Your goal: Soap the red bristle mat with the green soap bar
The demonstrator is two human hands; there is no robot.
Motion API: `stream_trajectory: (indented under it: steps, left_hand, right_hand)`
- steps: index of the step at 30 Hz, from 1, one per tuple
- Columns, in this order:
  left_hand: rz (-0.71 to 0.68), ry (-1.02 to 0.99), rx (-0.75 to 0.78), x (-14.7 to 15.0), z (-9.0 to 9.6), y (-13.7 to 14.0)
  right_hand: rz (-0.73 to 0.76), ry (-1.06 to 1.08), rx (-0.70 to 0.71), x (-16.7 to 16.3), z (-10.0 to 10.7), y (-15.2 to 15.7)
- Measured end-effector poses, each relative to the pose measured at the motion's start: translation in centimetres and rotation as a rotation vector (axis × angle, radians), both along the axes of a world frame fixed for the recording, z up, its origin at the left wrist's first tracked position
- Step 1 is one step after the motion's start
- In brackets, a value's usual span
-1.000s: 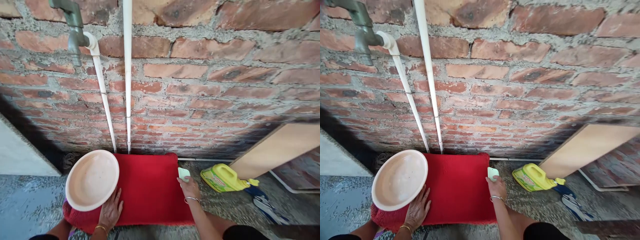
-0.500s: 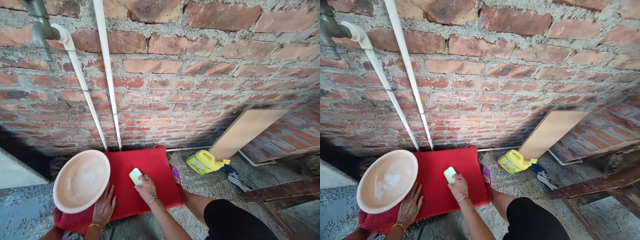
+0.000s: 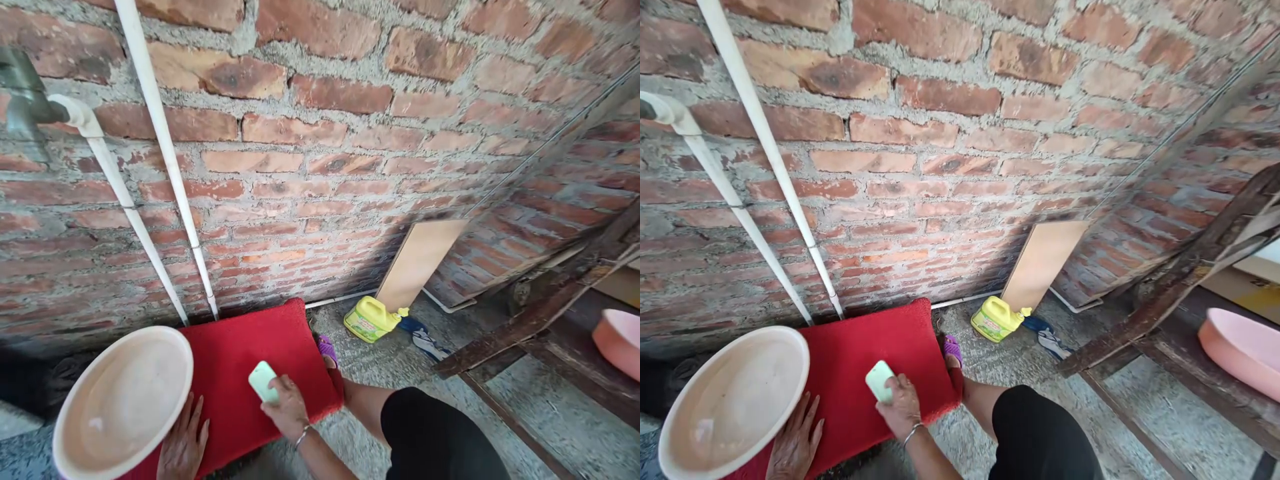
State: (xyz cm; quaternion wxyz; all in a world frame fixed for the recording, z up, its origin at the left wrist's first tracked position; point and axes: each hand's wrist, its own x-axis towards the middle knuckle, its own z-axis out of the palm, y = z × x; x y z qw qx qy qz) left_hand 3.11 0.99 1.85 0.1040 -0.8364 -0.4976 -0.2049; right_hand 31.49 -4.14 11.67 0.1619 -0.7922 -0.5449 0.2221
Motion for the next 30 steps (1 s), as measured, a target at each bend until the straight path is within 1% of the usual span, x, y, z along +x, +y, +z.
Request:
stream_trajectory:
  steps: [2, 3, 5, 6, 9, 11, 13, 14, 15, 17, 20, 23, 25, 27, 28, 30]
  left_hand:
    - [-0.004, 0.031, -0.032, 0.0, 0.5, -0.1]
    - [-0.003, 0.044, -0.045, 0.0, 0.8, -0.2]
    - [0.006, 0.067, -0.062, 0.0, 1.2, -0.2]
    - [0.011, 0.073, -0.066, 0.0, 1.3, -0.2]
    - [0.017, 0.066, -0.084, 0.1, 1.6, -0.2]
    - [0.027, 0.047, -0.103, 0.2, 1.7, -0.2]
    - [0.041, 0.039, -0.124, 0.4, 1.9, -0.2]
    - [0.046, 0.043, -0.131, 0.4, 1.9, -0.3]
    - [0.048, 0.054, -0.136, 0.5, 2.0, -0.3]
    - [0.058, 0.079, -0.147, 0.6, 2.2, -0.4]
    - [0.086, 0.091, -0.165, 0.6, 2.2, -0.4]
    - [0.092, 0.072, -0.17, 0.5, 2.0, -0.5]
    - [0.081, 0.059, -0.172, 0.4, 1.9, -0.5]
    - [0.073, 0.052, -0.17, 0.4, 1.7, -0.4]
    - [0.07, 0.048, -0.17, 0.3, 1.6, -0.4]
    - [0.072, 0.036, -0.175, 0.3, 1.5, -0.3]
  right_hand:
    - [0.125, 0.013, -0.066, -2.5, -0.4, 0.0]
    - [0.151, 0.002, -0.094, -2.9, -0.3, -0.1]
    - [0.112, -0.028, -0.134, -1.8, 0.2, -0.6]
    - [0.041, -0.039, -0.143, -0.4, 0.6, -0.9]
    - [-0.265, -0.056, -0.18, 5.6, 1.7, -2.4]
    - [-0.448, -0.064, -0.211, 9.2, 1.9, -3.3]
    - [-0.56, -0.065, -0.175, 11.1, 1.7, -3.5]
    - [-0.588, -0.057, -0.135, 11.2, 1.3, -3.3]
    - [-0.59, -0.041, -0.089, 10.7, 1.0, -2.7]
    - [-0.503, 0.003, -0.017, 8.2, 0.5, -0.8]
    - [-0.279, 0.056, 0.003, 1.8, 0.4, 3.4]
    - [-0.033, 0.054, -0.013, -5.2, 0.9, 7.8]
    - [0.101, 0.037, -0.029, -9.1, 1.1, 10.3]
    - [0.21, 0.006, -0.052, -11.6, 1.2, 12.2]
    - [0.264, -0.015, -0.067, -12.3, 1.1, 13.0]
    - [0.342, -0.047, -0.092, -12.3, 1.0, 14.0]
